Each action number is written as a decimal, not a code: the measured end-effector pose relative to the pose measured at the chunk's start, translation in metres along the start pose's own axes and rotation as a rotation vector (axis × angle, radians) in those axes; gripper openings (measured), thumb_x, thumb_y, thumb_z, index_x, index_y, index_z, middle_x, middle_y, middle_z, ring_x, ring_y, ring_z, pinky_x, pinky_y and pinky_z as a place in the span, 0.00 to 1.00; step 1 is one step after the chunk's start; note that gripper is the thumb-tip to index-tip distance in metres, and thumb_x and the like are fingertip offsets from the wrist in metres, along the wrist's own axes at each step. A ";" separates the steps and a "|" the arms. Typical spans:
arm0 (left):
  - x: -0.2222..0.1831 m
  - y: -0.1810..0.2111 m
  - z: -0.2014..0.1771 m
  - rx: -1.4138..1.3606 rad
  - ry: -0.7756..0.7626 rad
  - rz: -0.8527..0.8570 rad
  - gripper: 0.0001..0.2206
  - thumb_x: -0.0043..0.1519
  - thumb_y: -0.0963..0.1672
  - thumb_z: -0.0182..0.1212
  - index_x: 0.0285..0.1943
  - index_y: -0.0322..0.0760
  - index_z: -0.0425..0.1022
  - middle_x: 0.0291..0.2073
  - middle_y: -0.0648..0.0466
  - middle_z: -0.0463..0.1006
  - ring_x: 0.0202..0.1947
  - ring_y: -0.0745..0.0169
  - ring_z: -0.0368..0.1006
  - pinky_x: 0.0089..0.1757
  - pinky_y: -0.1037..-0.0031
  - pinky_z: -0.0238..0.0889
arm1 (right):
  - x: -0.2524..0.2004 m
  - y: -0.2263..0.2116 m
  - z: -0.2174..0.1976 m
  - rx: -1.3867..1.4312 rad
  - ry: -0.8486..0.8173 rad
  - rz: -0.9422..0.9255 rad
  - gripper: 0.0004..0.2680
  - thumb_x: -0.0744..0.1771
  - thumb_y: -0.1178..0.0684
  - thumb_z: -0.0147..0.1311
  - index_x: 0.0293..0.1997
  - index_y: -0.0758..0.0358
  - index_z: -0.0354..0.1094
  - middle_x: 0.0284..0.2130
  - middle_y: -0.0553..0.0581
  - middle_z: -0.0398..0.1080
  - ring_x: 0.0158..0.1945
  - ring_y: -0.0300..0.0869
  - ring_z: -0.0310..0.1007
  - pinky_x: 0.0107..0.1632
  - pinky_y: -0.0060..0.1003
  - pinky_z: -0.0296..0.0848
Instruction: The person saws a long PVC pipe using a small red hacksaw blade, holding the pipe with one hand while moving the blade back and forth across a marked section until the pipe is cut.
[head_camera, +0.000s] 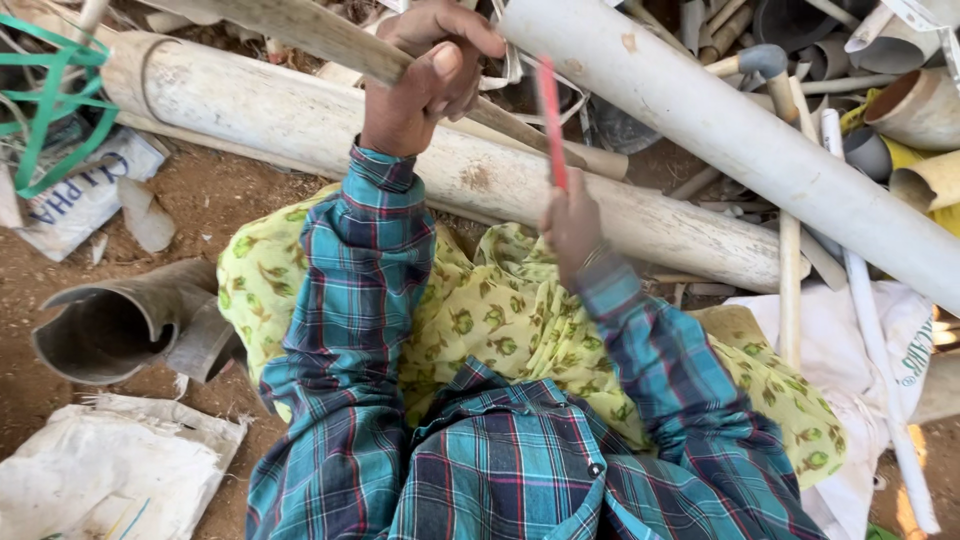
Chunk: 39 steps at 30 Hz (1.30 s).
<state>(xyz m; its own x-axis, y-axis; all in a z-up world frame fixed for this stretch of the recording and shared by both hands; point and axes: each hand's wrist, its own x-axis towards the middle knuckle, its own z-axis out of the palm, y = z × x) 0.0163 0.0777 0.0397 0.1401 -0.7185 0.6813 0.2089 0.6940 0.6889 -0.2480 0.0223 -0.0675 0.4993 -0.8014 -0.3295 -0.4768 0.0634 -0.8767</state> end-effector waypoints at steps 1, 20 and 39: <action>-0.003 -0.002 -0.001 -0.003 -0.022 0.002 0.15 0.75 0.50 0.53 0.54 0.34 0.77 0.18 0.58 0.60 0.13 0.75 0.51 0.19 0.79 0.51 | -0.011 0.005 0.005 -0.078 -0.027 -0.147 0.11 0.73 0.52 0.36 0.62 0.63 0.56 0.19 0.52 0.68 0.17 0.36 0.66 0.20 0.30 0.70; -0.015 0.000 -0.011 -0.063 0.023 -0.028 0.16 0.74 0.50 0.55 0.52 0.32 0.78 0.17 0.60 0.59 0.13 0.76 0.52 0.18 0.79 0.54 | 0.000 -0.012 0.001 -0.081 -0.071 -0.053 0.10 0.74 0.51 0.33 0.57 0.62 0.57 0.22 0.50 0.65 0.18 0.34 0.63 0.18 0.31 0.69; -0.042 -0.017 -0.055 -0.052 0.503 0.023 0.19 0.78 0.48 0.54 0.33 0.38 0.66 0.20 0.56 0.61 0.16 0.68 0.54 0.24 0.72 0.56 | 0.022 0.037 0.014 -0.087 -0.065 0.200 0.18 0.72 0.55 0.35 0.74 0.55 0.44 0.22 0.52 0.68 0.14 0.34 0.61 0.14 0.28 0.66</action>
<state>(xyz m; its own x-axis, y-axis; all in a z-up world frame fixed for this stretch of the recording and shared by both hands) 0.0598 0.0935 -0.0141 0.5912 -0.6454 0.4837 0.2468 0.7157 0.6533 -0.2451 0.0155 -0.1120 0.4328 -0.7380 -0.5177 -0.6299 0.1632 -0.7593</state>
